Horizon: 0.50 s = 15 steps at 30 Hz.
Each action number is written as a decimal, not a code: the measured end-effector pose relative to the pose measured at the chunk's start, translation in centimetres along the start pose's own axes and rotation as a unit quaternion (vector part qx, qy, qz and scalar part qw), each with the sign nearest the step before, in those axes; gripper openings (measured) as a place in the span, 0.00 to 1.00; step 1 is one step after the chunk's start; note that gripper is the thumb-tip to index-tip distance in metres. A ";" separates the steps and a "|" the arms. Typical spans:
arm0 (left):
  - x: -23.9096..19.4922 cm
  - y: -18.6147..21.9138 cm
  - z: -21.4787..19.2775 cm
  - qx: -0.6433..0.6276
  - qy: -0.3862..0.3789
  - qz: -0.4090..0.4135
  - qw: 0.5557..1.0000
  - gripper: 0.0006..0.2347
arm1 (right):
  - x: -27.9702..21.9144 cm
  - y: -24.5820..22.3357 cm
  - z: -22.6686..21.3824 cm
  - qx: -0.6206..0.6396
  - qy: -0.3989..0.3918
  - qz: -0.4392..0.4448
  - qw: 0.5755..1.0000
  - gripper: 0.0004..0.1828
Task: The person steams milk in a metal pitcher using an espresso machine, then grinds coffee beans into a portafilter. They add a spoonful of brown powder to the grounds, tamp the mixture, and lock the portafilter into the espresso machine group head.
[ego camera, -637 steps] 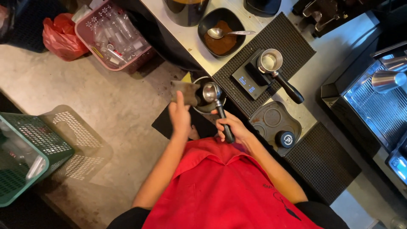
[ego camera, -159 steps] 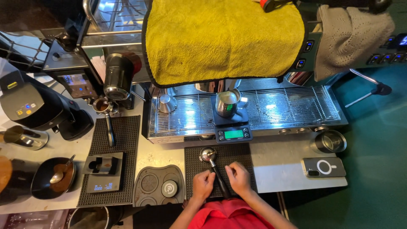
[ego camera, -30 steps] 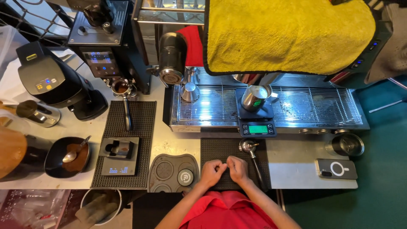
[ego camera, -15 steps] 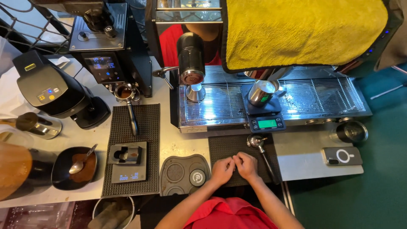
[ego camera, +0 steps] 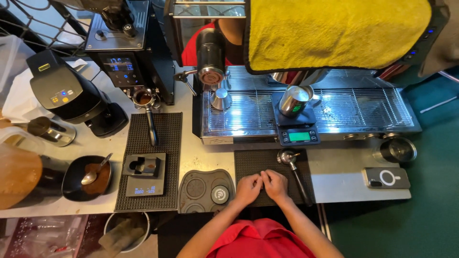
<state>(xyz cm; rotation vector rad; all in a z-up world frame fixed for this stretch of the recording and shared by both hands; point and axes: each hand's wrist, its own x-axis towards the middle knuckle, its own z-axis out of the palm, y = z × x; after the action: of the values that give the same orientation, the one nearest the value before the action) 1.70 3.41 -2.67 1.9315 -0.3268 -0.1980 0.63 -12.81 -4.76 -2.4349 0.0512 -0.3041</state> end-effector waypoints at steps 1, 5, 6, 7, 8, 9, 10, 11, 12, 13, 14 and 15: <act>-0.1 -0.1 0.3 0.001 0.005 0.000 1.000 0.13 | 0.0 -0.1 -0.2 0.002 -0.001 -0.005 1.000 0.23; -0.2 -0.2 1.3 0.037 0.035 -0.009 0.999 0.13 | 0.9 -0.3 -1.3 0.044 -0.026 -0.034 0.998 0.23; -0.3 -0.3 1.7 0.045 0.044 -0.015 0.998 0.13 | 1.0 -0.3 -1.5 0.056 -0.037 -0.042 0.997 0.24; -0.4 0.0 1.7 0.047 0.049 -0.017 0.998 0.13 | 1.1 -0.1 -1.6 0.058 -0.040 -0.046 0.996 0.24; -0.4 0.2 1.8 0.070 0.055 -0.021 0.996 0.13 | 1.2 0.0 -1.6 0.068 -0.045 -0.057 0.995 0.23; -0.6 0.5 2.0 0.091 0.062 -0.026 0.994 0.12 | 1.1 0.2 -1.7 0.078 -0.051 -0.069 0.993 0.23; -0.6 0.5 2.4 0.092 0.067 -0.030 0.993 0.12 | 1.1 0.4 -2.1 0.080 -0.055 -0.073 0.993 0.23; -0.6 0.6 2.6 0.117 0.081 -0.025 0.990 0.13 | 1.2 0.5 -2.3 0.099 -0.079 -0.080 0.989 0.24; -0.5 0.5 2.8 0.141 0.095 -0.020 0.985 0.13 | 1.3 0.6 -2.5 0.117 -0.102 -0.088 0.984 0.25; -0.6 0.7 3.1 0.143 0.101 -0.023 0.984 0.13 | 1.4 0.9 -2.7 0.119 -0.106 -0.093 0.983 0.25; -0.7 0.9 3.3 0.158 0.113 -0.022 0.981 0.12 | 1.6 1.3 -2.9 0.143 -0.125 -0.095 0.977 0.25; -1.1 1.0 3.5 0.173 0.124 -0.024 0.977 0.11 | 1.6 1.5 -3.0 0.167 -0.146 -0.095 0.970 0.26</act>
<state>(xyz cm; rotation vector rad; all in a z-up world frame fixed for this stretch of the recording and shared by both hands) -0.48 0.31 -3.05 2.2801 -0.1553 0.0757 1.55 -16.04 -3.20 -2.1259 -0.3393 -0.0304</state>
